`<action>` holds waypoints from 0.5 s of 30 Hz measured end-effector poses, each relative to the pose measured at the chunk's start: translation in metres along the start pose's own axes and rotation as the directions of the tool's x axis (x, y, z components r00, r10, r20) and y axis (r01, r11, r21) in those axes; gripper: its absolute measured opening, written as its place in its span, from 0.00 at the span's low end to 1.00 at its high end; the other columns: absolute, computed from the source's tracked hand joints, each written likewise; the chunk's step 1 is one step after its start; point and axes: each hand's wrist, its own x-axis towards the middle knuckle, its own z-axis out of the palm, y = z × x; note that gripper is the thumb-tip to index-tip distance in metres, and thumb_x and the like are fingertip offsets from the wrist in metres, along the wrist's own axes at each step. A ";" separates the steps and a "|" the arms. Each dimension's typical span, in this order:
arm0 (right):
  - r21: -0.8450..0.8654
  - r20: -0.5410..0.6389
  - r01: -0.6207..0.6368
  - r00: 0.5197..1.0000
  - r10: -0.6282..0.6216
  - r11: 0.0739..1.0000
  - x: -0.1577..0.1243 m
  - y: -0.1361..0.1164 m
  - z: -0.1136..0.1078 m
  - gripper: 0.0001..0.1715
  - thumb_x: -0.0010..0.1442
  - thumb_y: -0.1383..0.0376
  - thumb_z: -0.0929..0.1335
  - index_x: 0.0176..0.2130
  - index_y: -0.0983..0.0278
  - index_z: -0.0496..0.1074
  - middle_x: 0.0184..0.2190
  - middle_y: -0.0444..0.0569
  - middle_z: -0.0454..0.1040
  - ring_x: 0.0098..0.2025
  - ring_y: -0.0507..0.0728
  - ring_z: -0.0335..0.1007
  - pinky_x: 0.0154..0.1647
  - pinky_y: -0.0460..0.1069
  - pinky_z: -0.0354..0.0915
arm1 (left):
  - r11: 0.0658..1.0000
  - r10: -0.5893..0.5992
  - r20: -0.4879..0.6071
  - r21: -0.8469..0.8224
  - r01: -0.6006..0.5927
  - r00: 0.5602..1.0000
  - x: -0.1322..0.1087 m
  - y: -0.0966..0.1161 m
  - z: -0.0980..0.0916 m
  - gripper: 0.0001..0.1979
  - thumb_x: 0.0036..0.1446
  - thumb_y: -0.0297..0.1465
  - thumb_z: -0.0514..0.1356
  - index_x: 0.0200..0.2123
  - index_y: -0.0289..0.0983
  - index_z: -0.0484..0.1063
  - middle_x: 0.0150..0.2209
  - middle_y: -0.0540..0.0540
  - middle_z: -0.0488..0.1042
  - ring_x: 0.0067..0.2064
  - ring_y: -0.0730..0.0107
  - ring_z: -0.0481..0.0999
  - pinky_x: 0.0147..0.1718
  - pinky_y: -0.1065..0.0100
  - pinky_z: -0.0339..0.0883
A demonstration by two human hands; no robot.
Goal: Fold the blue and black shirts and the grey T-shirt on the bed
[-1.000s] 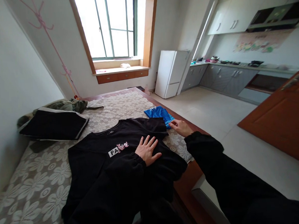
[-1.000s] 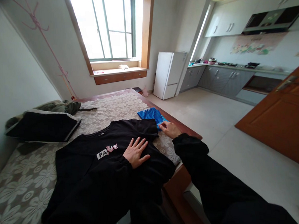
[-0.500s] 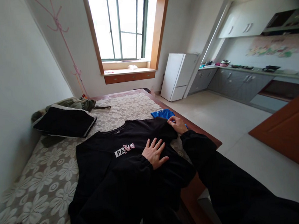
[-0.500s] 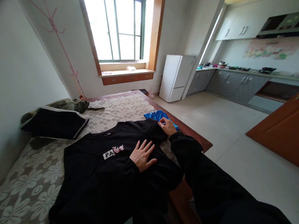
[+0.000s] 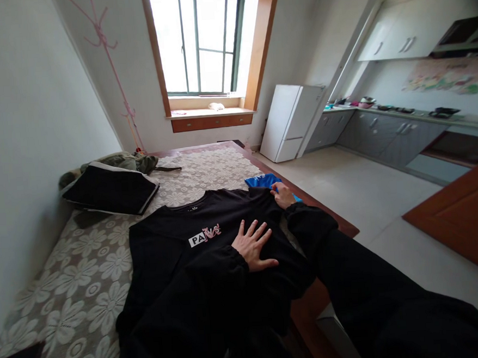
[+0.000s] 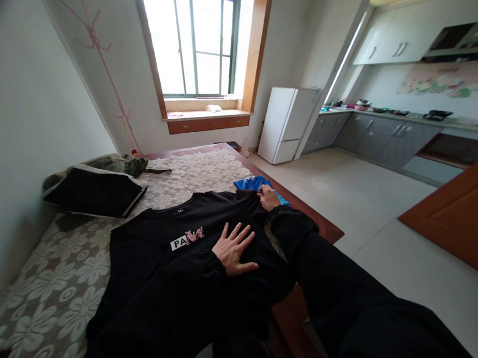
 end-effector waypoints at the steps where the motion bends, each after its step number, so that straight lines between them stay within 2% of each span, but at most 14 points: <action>1: 0.020 0.002 0.000 1.000 0.000 1.000 0.000 0.001 0.002 0.04 0.53 0.68 0.68 0.30 0.59 0.67 0.42 0.54 0.77 0.51 0.64 0.71 0.60 0.59 0.63 | 1.000 0.002 0.002 -0.001 -0.002 1.000 0.000 0.000 0.000 0.49 0.59 0.65 0.46 0.74 0.42 0.48 0.75 0.40 0.47 0.76 0.41 0.37 0.68 0.30 0.28; 6: 0.169 0.003 -0.051 0.999 0.051 0.984 0.003 0.000 0.003 0.08 0.51 0.63 0.71 0.32 0.60 0.68 0.46 0.55 0.75 0.53 0.65 0.71 0.61 0.64 0.64 | 0.998 0.022 0.019 -0.051 -0.021 1.000 0.000 -0.001 0.002 0.49 0.57 0.65 0.50 0.73 0.41 0.51 0.74 0.39 0.49 0.75 0.40 0.40 0.68 0.30 0.30; 9: 0.293 0.026 -0.069 0.998 0.065 0.954 0.002 -0.009 -0.004 0.21 0.49 0.58 0.73 0.43 0.61 0.70 0.53 0.56 0.73 0.57 0.66 0.69 0.61 0.64 0.65 | 0.989 0.044 -0.004 -0.142 -0.044 0.999 0.003 -0.006 0.004 0.44 0.58 0.61 0.56 0.70 0.42 0.58 0.72 0.40 0.56 0.74 0.42 0.48 0.69 0.34 0.36; 11: 0.371 0.064 -0.055 0.997 0.033 0.927 -0.004 -0.024 -0.012 0.32 0.48 0.56 0.75 0.52 0.59 0.69 0.57 0.54 0.70 0.59 0.64 0.69 0.61 0.62 0.66 | 0.962 0.010 -0.060 -0.272 -0.026 0.998 0.008 -0.012 0.003 0.35 0.58 0.54 0.61 0.64 0.44 0.67 0.67 0.41 0.66 0.71 0.46 0.58 0.70 0.39 0.44; 13: 0.503 0.198 -0.036 0.977 -0.075 0.864 -0.015 -0.045 -0.021 0.40 0.49 0.56 0.77 0.59 0.54 0.66 0.63 0.51 0.66 0.57 0.62 0.70 0.59 0.60 0.69 | 0.855 -0.163 -0.170 -0.515 0.053 0.972 0.016 -0.018 0.001 0.26 0.60 0.48 0.63 0.57 0.43 0.73 0.58 0.41 0.76 0.64 0.50 0.70 0.67 0.45 0.55; 14: 0.587 0.278 -0.037 0.947 -0.159 0.809 -0.021 -0.057 -0.024 0.43 0.50 0.56 0.77 0.62 0.50 0.64 0.66 0.50 0.62 0.57 0.61 0.71 0.58 0.60 0.70 | 0.725 -0.314 -0.220 -0.683 0.084 0.923 0.019 -0.022 -0.002 0.23 0.60 0.47 0.62 0.54 0.43 0.75 0.54 0.42 0.79 0.60 0.52 0.74 0.65 0.47 0.60; 15: 0.663 0.340 -0.046 0.908 -0.245 0.747 -0.027 -0.069 -0.027 0.44 0.52 0.56 0.77 0.64 0.47 0.62 0.68 0.48 0.59 0.56 0.61 0.72 0.57 0.60 0.71 | 0.534 -0.477 -0.230 -0.842 0.072 0.848 0.023 -0.026 -0.006 0.22 0.61 0.46 0.62 0.53 0.42 0.76 0.51 0.41 0.80 0.57 0.53 0.76 0.63 0.49 0.63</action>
